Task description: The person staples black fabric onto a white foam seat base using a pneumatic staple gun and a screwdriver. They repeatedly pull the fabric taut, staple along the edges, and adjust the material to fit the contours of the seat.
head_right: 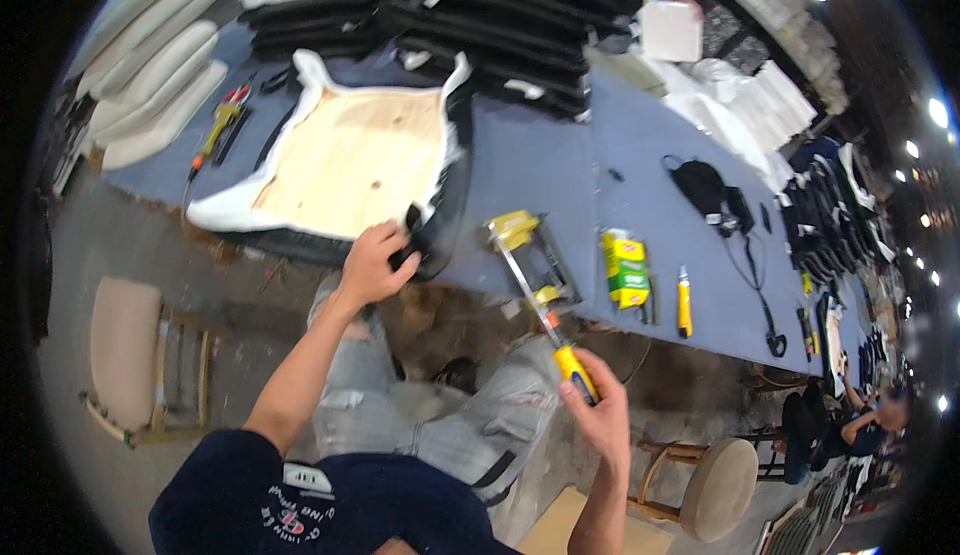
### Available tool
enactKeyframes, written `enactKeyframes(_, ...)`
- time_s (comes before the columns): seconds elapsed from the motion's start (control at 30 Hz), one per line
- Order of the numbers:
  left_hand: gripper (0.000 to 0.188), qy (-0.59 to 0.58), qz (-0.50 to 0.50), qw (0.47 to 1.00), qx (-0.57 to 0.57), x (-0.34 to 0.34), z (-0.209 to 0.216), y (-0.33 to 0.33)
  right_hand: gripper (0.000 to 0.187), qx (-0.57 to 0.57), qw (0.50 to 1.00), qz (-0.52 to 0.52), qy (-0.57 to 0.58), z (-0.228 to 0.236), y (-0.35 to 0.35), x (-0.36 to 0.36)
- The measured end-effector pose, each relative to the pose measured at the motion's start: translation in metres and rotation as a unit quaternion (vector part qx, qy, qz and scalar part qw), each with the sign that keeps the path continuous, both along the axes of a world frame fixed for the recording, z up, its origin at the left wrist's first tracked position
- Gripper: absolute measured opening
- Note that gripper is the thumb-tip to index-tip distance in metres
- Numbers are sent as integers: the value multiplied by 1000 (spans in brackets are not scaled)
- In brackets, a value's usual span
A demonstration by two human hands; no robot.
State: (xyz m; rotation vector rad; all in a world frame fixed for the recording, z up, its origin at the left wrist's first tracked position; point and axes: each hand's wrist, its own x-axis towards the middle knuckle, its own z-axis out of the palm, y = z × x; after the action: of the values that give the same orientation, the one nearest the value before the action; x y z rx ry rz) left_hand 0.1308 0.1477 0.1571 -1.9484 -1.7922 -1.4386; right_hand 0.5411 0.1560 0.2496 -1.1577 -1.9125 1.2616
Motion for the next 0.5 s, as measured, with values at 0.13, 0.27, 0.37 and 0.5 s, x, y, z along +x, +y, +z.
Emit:
enactKeyframes(0.13,23,11,-2,1000,-2,-5,-6,-3,44,11,998,21,-56,10,-7,-16)
enactKeyframes(0.27,24,10,5,999,-31,-6,-8,-7,41,105,974,114,-163,19,-5,-36)
enactKeyframes(0.37,24,9,5,999,-48,-4,-6,-4,41,173,951,137,-217,23,3,-49)
enactKeyframes(0.5,24,-8,7,999,-48,-4,-4,-1,40,249,905,143,-315,36,13,-70)
